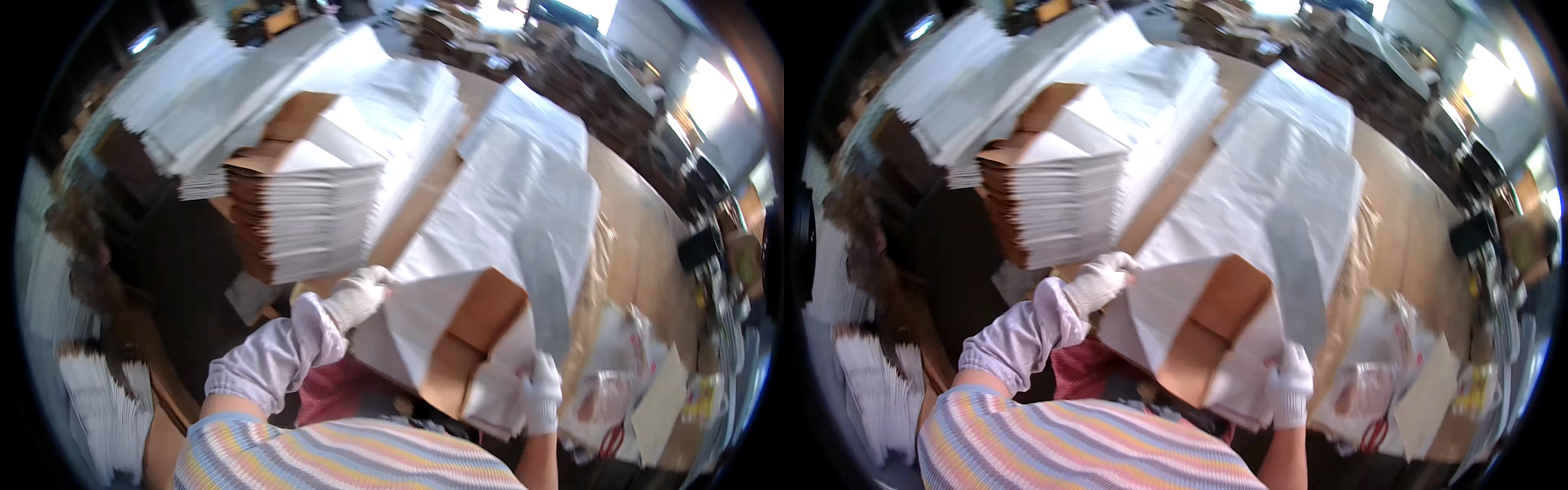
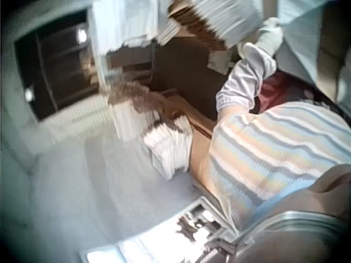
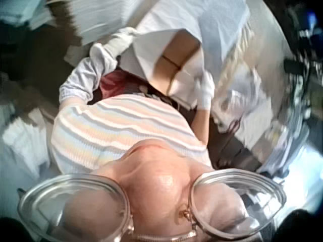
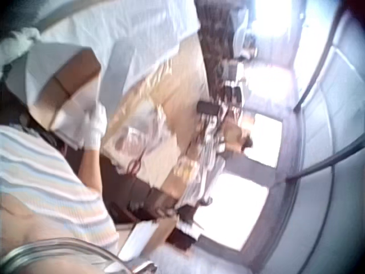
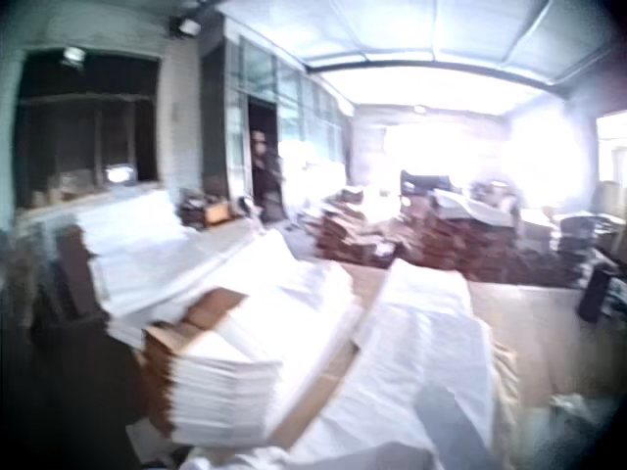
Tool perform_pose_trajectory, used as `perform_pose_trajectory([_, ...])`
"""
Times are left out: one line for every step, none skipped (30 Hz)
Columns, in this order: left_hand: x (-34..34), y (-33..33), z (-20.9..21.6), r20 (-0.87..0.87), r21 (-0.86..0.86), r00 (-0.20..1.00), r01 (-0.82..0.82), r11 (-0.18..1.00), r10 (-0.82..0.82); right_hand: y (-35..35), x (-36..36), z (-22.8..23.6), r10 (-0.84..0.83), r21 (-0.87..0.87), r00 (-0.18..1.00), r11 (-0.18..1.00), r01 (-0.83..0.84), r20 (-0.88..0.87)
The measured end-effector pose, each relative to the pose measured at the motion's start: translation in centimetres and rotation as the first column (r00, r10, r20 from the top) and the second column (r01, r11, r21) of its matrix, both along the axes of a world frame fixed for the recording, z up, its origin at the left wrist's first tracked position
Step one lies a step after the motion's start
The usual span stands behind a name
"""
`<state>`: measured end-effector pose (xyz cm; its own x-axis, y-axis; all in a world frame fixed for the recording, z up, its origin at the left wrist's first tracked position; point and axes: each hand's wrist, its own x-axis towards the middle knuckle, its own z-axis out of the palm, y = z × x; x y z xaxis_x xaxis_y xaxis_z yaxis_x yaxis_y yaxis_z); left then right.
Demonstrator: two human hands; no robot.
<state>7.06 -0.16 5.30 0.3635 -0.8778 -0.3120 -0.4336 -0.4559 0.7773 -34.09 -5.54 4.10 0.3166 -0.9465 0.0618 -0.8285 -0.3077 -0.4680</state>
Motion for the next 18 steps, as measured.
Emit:
perform_pose_trajectory([0.5, -1.2, 0.4, -0.302, -0.023, 0.950, -0.090, 0.996, 0.079, 0.6, 0.1, 0.0, -0.018, -0.068, 0.999, 0.997, 0.020, 0.034])
perform_pose_trajectory([0.1, -2.3, 4.1, -0.239, -0.041, 0.971, -0.007, 0.999, -0.003, 0.7, 0.3, -0.8, -0.020, -0.066, 0.998, 0.998, 0.024, 0.058])
perform_pose_trajectory([0.9, -2.5, 4.6, -0.067, -0.351, 0.979, 0.159, 0.923, -0.194, 0.6, 0.9, -1.3, -0.013, -0.062, 0.997, 0.998, 0.018, 0.080])
perform_pose_trajectory([1.1, -3.0, 8.8, 0.218, -0.403, 0.943, 0.320, 0.858, -0.250, 0.2, 1.6, -1.6, -0.026, -0.060, 0.995, 0.998, 0.032, 0.096])
perform_pose_trajectory([0.7, -3.5, 13.8, 0.445, -0.251, 0.854, 0.407, 0.878, -0.269, 0.0, 3.4, -1.2, -0.003, -0.092, 0.975, 0.995, 0.024, 0.221])
perform_pose_trajectory([1.9, -3.6, 15.2, 0.666, -0.396, 0.731, 0.511, 0.763, -0.145, -0.4, 5.7, -0.5, 0.033, -0.120, 0.937, 0.993, 0.010, 0.347])
perform_pose_trajectory([3.7, -4.4, 17.2, 0.620, -0.474, 0.778, 0.476, 0.740, -0.103, -1.4, 7.8, 0.3, 0.067, -0.148, 0.883, 0.989, 0.003, 0.464])
perform_pose_trajectory([6.0, -5.0, 18.7, 0.775, -0.435, 0.632, 0.532, 0.727, 0.001, -3.4, 9.6, 0.8, 0.096, -0.164, 0.871, 0.986, -0.018, 0.481])
perform_pose_trajectory([8.7, -5.6, 21.1, 0.875, -0.456, 0.451, 0.641, 0.617, 0.178, -5.6, 12.5, 2.8, 0.127, -0.170, 0.856, 0.984, -0.047, 0.501])
perform_pose_trajectory([11.8, -7.1, 22.5, 0.813, -0.471, 0.567, 0.510, 0.720, 0.130, -7.6, 15.5, 5.4, 0.156, -0.202, 0.864, 0.977, -0.064, 0.479])
perform_pose_trajectory([17.6, -7.7, 22.5, 0.896, -0.436, 0.252, 0.650, 0.622, 0.365, -9.4, 19.8, 7.8, 0.142, -0.122, 0.848, 0.988, -0.092, 0.511])
perform_pose_trajectory([21.0, -7.1, 23.8, 0.757, -0.582, 0.561, 0.346, 0.736, 0.335, -10.2, 24.5, 11.0, 0.192, -0.069, 0.773, 0.979, -0.190, 0.605])
perform_pose_trajectory([24.5, -7.6, 24.4, 0.655, -0.630, 0.646, 0.180, 0.756, 0.392, -12.6, 27.7, 11.5, 0.249, -0.126, 0.791, 0.968, -0.216, 0.558])
perform_pose_trajectory([28.3, -7.9, 24.6, 0.540, -0.649, 0.704, -0.001, 0.761, 0.461, -13.0, 31.4, 14.0, 0.243, -0.071, 0.774, 0.966, -0.250, 0.585])
perform_pose_trajectory([32.9, -9.1, 22.5, 0.566, -0.706, 0.609, 0.008, 0.708, 0.556, -14.6, 34.3, 14.6, 0.201, -0.016, 0.846, 0.975, -0.222, 0.494])
perform_pose_trajectory([36.1, -9.8, 20.3, 0.601, -0.637, 0.574, -0.078, 0.767, 0.557, -14.2, 36.5, 16.5, 0.156, 0.025, 0.908, 0.983, -0.180, 0.389])
perform_pose_trajectory([38.9, -10.6, 18.2, 0.637, -0.567, 0.538, -0.158, 0.809, 0.552, -16.0, 37.9, 13.8, 0.311, -0.151, 0.904, 0.949, -0.277, 0.294])
perform_pose_trajectory([43.6, -9.0, 14.0, 0.625, -0.514, 0.567, -0.218, 0.829, 0.537, -17.0, 40.6, 10.9, 0.467, -0.314, 0.862, 0.863, -0.396, 0.196])
